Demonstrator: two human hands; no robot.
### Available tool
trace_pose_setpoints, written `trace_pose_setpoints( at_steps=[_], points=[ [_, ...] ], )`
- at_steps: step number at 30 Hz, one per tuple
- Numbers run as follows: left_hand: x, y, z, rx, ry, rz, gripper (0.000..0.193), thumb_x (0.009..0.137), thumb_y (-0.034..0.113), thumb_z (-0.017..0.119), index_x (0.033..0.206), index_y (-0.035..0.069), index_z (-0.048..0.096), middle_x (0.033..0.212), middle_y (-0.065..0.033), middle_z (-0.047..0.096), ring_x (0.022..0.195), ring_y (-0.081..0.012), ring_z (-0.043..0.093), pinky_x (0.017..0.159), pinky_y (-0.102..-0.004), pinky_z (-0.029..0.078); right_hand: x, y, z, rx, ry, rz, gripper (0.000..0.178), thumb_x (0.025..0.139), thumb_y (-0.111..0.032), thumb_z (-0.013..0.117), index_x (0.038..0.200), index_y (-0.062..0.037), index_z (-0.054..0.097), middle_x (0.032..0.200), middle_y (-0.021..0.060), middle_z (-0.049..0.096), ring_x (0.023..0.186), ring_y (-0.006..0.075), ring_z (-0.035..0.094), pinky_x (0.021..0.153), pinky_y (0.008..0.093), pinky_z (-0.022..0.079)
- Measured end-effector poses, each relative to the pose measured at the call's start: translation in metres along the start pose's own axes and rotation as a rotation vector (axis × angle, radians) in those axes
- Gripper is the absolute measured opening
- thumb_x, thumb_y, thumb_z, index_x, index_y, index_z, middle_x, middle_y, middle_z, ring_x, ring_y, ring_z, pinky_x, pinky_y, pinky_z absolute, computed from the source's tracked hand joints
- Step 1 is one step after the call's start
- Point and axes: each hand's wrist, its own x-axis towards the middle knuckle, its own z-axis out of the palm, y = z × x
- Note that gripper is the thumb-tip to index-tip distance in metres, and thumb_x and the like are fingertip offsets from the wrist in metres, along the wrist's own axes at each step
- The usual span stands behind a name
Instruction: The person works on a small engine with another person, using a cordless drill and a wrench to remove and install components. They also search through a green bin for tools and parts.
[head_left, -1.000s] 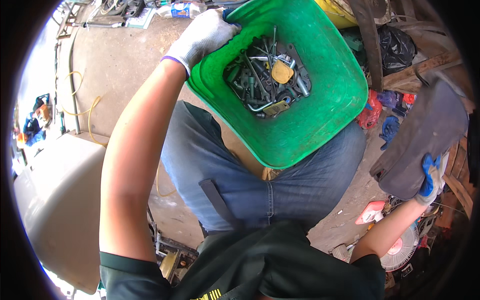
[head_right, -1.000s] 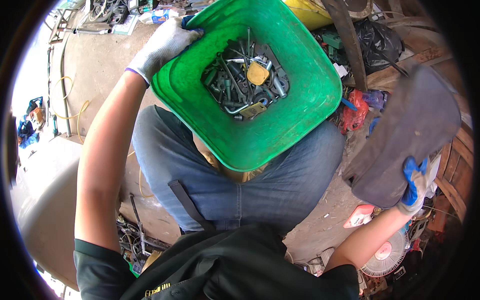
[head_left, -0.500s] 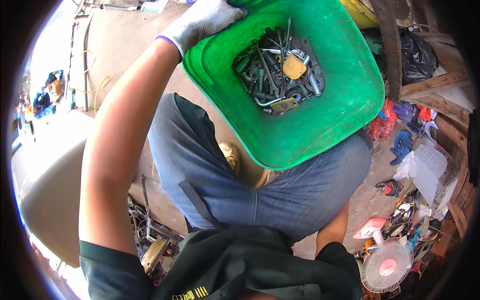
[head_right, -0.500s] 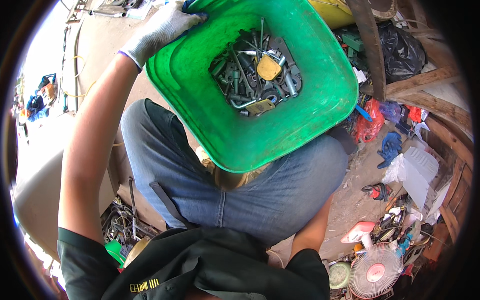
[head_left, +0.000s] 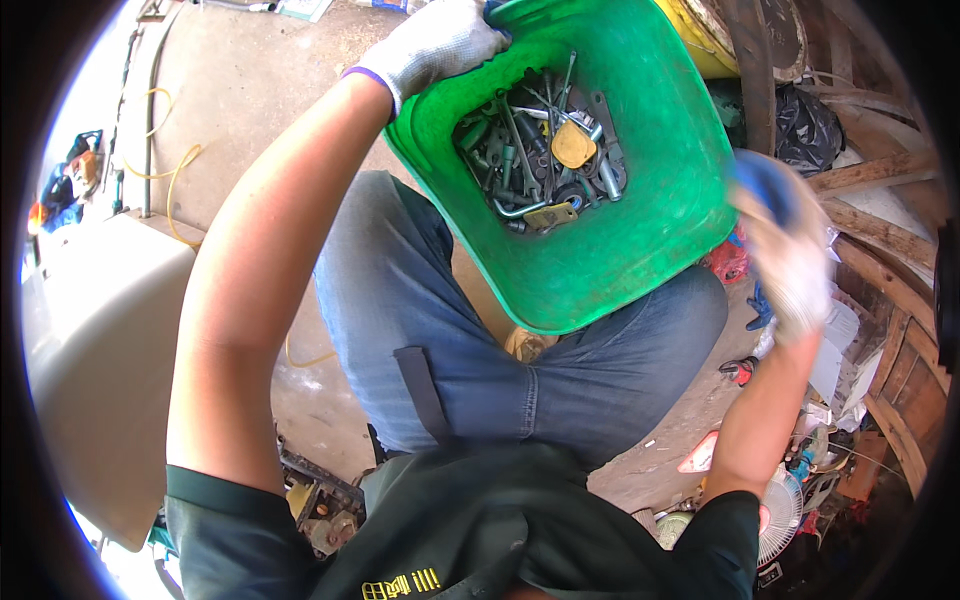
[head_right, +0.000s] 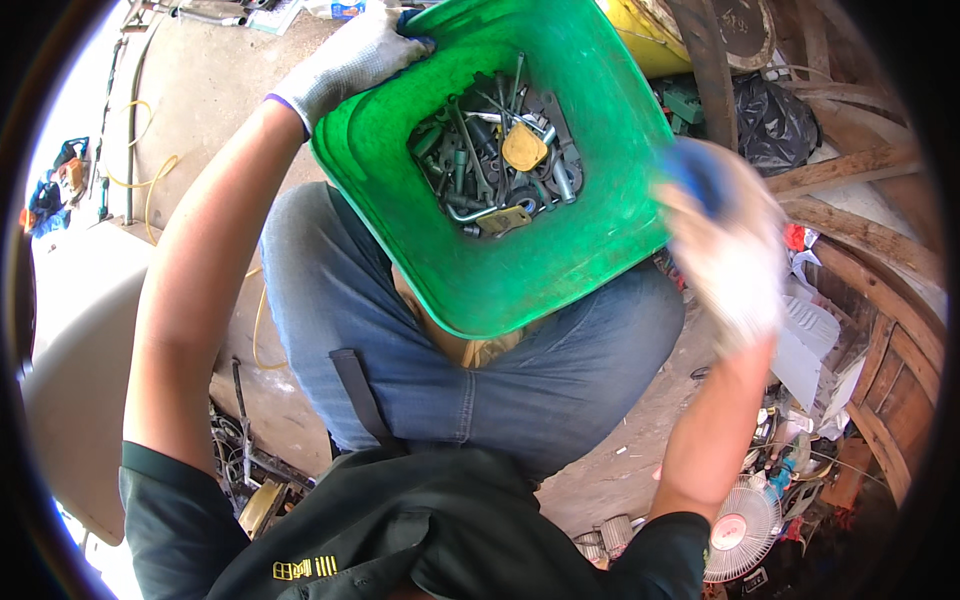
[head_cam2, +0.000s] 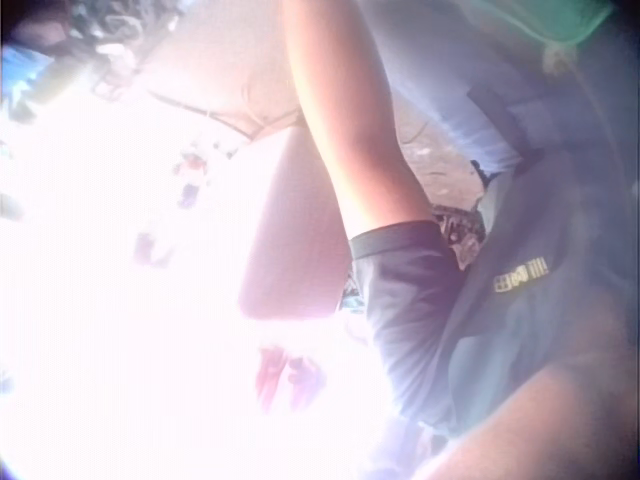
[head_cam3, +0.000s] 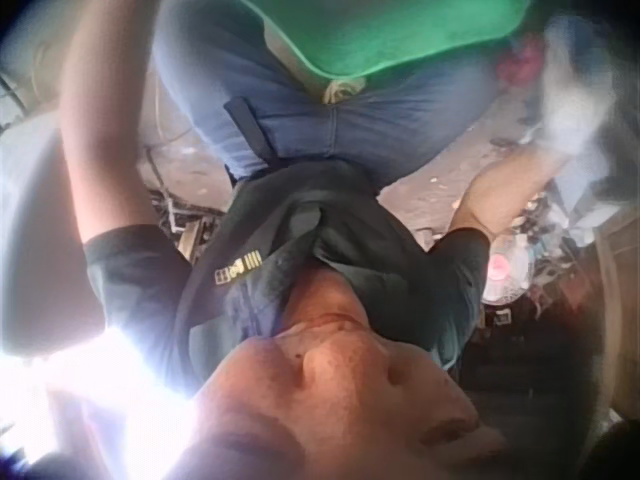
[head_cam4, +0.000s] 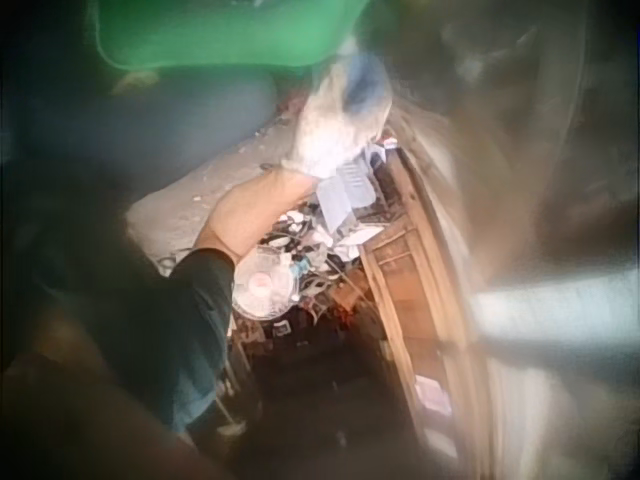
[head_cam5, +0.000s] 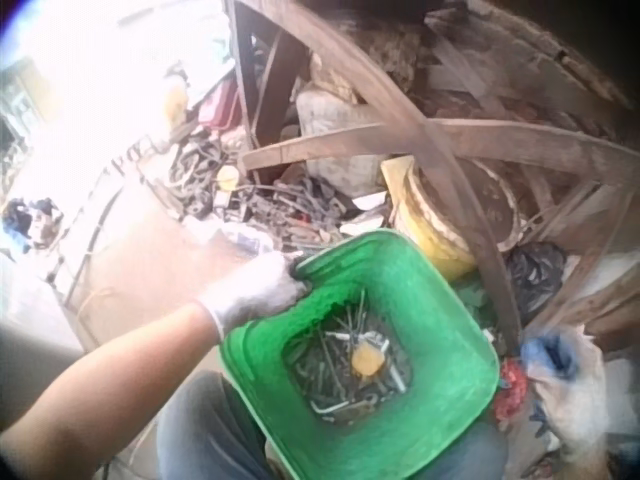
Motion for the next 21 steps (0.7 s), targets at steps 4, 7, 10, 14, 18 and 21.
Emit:
trace_pose_setpoints(
  at_steps=[4,7,10,14,18,21],
  points=[
    [0.001,-0.006,0.004,-0.125,0.004,0.057,0.030,0.086,0.018,0.060,0.111,0.004,0.070,0.101,-0.0230,0.071,0.092,-0.0349,0.069,0.083,-0.0416,0.053,0.070,-0.036,0.162,-0.426,-1.186,-0.042,0.039,0.086,-0.033,0.058,0.105,-0.0031,0.072,0.109,0.0208,0.070,0.099,0.0372,0.068,0.087,0.0445,0.053],
    [0.008,-0.012,0.008,0.150,-0.018,-0.012,0.035,0.086,0.029,0.066,0.108,0.002,0.071,0.093,-0.0216,0.072,0.082,-0.0337,0.071,0.081,-0.0407,0.054,0.057,-0.017,0.246,-0.514,-1.376,-0.039,0.037,0.087,-0.027,0.056,0.112,-0.0046,0.072,0.118,0.0148,0.070,0.105,0.0335,0.067,0.090,0.0438,0.053],
    [0.008,-0.014,0.014,0.175,0.115,-0.056,0.036,0.085,0.028,0.067,0.110,0.002,0.071,0.099,-0.0237,0.072,0.095,-0.0355,0.071,0.088,-0.0413,0.054,0.053,-0.005,0.288,-0.407,-1.320,0.266,0.040,0.087,-0.023,0.054,0.118,-0.0051,0.070,0.125,0.0145,0.067,0.114,0.0328,0.064,0.095,0.0426,0.052],
    [0.007,-0.011,0.013,0.134,0.043,-0.081,0.037,0.086,0.029,0.067,0.113,0.004,0.070,0.105,-0.0237,0.071,0.098,-0.0352,0.070,0.090,-0.0418,0.054,0.055,-0.002,0.281,-0.451,-1.052,0.267,0.043,0.086,-0.019,0.053,0.123,-0.0061,0.068,0.134,0.0174,0.061,0.124,0.0321,0.060,0.100,0.0421,0.050],
    [0.003,-0.006,0.008,0.091,0.043,-0.107,0.034,0.081,0.025,0.059,0.100,0.002,0.075,0.104,-0.0252,0.070,0.099,-0.0366,0.069,0.091,-0.0413,0.054,0.060,-0.008,0.278,-0.378,-0.984,0.443,0.042,0.088,-0.024,0.055,0.124,-0.0061,0.068,0.135,0.0179,0.060,0.126,0.0341,0.058,0.103,0.0437,0.048],
    [0.002,-0.004,0.004,0.090,0.017,-0.108,0.034,0.081,0.026,0.060,0.100,0.001,0.074,0.104,-0.0255,0.070,0.099,-0.0369,0.069,0.090,-0.0416,0.054,0.053,-0.012,0.291,-0.270,-0.861,0.574,0.042,0.088,-0.027,0.057,0.122,-0.0057,0.069,0.135,0.0180,0.060,0.126,0.0340,0.058,0.104,0.0448,0.047]
  ],
)
